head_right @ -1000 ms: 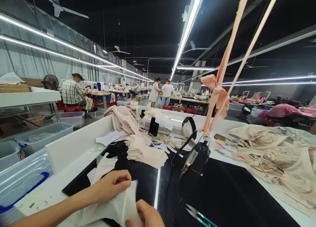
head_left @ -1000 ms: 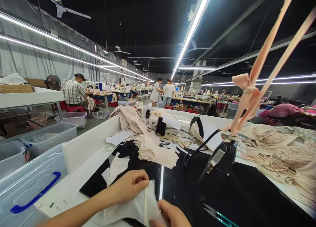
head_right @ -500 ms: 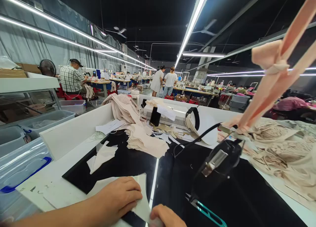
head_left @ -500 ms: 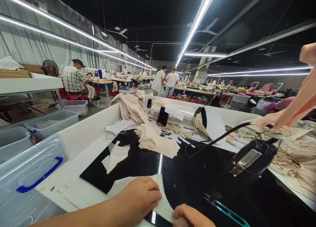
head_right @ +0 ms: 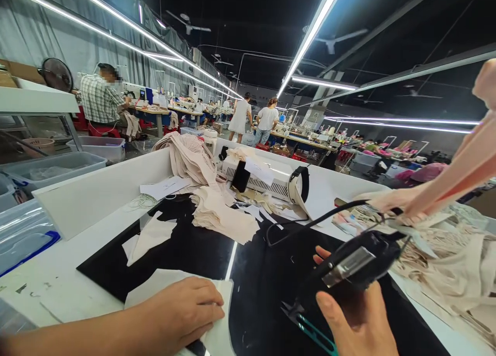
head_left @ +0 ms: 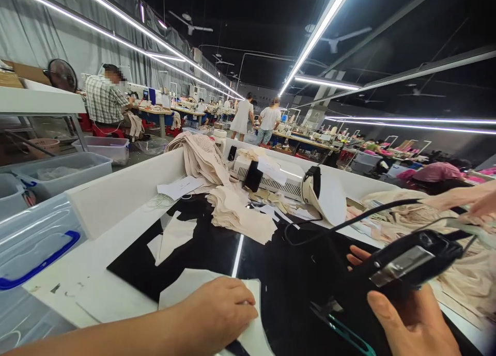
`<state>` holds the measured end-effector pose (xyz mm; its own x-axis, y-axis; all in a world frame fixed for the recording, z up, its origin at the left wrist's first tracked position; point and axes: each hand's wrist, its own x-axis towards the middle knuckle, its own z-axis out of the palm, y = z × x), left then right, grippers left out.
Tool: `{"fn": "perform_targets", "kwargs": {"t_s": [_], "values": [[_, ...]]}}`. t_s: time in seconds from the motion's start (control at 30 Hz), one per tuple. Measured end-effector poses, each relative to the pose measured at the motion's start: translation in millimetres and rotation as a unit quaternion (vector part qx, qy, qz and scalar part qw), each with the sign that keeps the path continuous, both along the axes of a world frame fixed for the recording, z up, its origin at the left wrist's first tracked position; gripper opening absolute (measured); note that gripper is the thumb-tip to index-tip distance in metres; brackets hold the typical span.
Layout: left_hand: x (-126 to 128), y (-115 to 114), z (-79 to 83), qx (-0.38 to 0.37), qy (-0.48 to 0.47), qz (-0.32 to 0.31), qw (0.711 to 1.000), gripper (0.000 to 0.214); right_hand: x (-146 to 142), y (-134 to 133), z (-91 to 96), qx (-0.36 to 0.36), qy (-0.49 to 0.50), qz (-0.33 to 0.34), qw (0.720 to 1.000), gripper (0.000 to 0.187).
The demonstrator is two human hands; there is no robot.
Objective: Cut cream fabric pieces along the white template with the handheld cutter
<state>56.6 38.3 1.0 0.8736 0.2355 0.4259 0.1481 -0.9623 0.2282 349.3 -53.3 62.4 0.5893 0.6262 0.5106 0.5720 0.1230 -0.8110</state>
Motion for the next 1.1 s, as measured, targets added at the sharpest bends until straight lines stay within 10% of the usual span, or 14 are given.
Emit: {"fn": "perform_targets", "kwargs": {"t_s": [0.43, 1.1], "values": [[26.9, 6.6, -12.1, 0.135, -0.003, 0.008, 0.991, 0.005, -77.4, 67.6, 1.3, 0.205, 0.174, 0.177, 0.947, 0.033], [26.1, 2.7, -17.2, 0.133, -0.036, 0.025, 0.99, 0.006, -103.6, 81.5, -5.7, 0.242, 0.223, 0.245, 0.912, 0.028]]}}
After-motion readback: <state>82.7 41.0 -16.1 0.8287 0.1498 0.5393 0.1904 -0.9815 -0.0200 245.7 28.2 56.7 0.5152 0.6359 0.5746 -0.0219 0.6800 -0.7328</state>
